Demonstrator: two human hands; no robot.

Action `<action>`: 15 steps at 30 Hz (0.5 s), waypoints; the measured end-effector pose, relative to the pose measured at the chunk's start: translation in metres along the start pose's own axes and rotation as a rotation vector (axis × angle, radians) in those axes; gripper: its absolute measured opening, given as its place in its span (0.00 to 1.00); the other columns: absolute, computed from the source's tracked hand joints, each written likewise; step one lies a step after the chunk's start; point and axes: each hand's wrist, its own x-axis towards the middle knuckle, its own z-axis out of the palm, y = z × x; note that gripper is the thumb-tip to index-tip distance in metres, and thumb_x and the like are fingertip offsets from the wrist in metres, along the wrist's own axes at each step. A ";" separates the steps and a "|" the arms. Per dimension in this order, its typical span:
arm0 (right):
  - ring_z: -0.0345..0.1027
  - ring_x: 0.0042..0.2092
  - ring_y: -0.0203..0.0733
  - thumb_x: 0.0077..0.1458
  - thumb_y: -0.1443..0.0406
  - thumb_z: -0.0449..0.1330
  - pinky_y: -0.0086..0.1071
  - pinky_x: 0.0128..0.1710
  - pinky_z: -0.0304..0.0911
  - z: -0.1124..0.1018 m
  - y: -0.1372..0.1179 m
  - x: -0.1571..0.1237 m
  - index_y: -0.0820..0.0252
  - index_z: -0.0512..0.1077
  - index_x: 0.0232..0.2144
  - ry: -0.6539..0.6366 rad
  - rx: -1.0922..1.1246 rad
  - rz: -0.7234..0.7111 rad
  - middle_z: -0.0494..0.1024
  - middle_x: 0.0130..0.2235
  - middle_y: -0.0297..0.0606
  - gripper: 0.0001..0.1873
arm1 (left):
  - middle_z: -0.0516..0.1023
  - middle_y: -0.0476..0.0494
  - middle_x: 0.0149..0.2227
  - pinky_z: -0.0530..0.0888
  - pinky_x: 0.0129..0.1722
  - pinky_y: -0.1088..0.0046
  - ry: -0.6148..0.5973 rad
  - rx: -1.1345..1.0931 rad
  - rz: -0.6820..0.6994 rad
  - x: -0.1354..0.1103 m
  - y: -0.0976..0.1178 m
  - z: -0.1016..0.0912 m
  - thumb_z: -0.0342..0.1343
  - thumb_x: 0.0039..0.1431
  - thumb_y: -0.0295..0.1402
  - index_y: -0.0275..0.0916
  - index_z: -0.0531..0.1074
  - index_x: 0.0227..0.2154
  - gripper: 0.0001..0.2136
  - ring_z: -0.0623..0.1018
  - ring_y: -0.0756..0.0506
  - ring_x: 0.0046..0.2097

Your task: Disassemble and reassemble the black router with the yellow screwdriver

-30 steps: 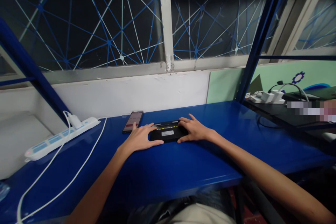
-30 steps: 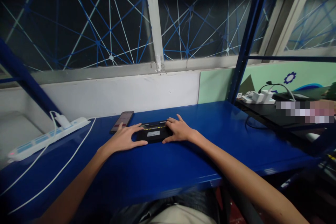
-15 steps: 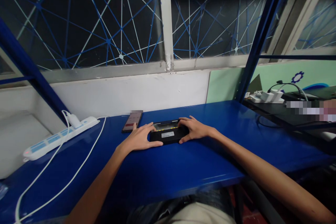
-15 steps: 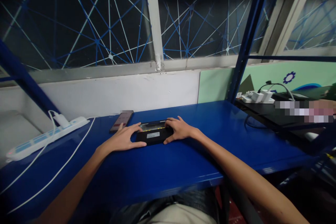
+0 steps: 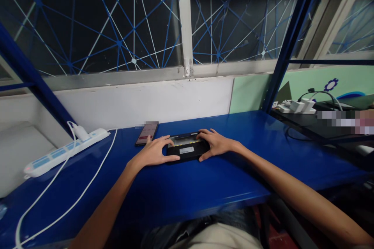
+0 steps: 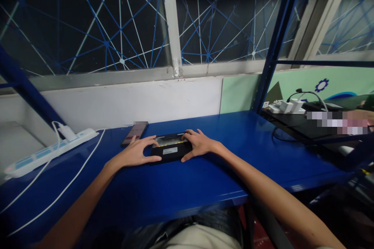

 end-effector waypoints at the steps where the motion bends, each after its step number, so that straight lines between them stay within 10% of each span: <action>1: 0.53 0.62 0.61 0.39 0.40 0.64 0.61 0.62 0.35 0.001 0.000 0.000 0.57 0.65 0.52 -0.001 -0.014 0.003 0.59 0.61 0.51 0.43 | 0.64 0.37 0.61 0.46 0.58 0.35 0.006 0.000 0.001 0.000 -0.001 0.000 0.52 0.48 0.63 0.46 0.72 0.44 0.29 0.66 0.29 0.59; 15: 0.46 0.65 0.64 0.33 0.40 0.67 0.59 0.61 0.42 -0.002 -0.005 -0.001 0.57 0.69 0.47 -0.035 -0.014 0.025 0.59 0.61 0.52 0.42 | 0.63 0.40 0.62 0.46 0.59 0.36 -0.023 0.001 -0.010 0.001 -0.004 0.001 0.49 0.51 0.62 0.45 0.77 0.36 0.27 0.67 0.30 0.59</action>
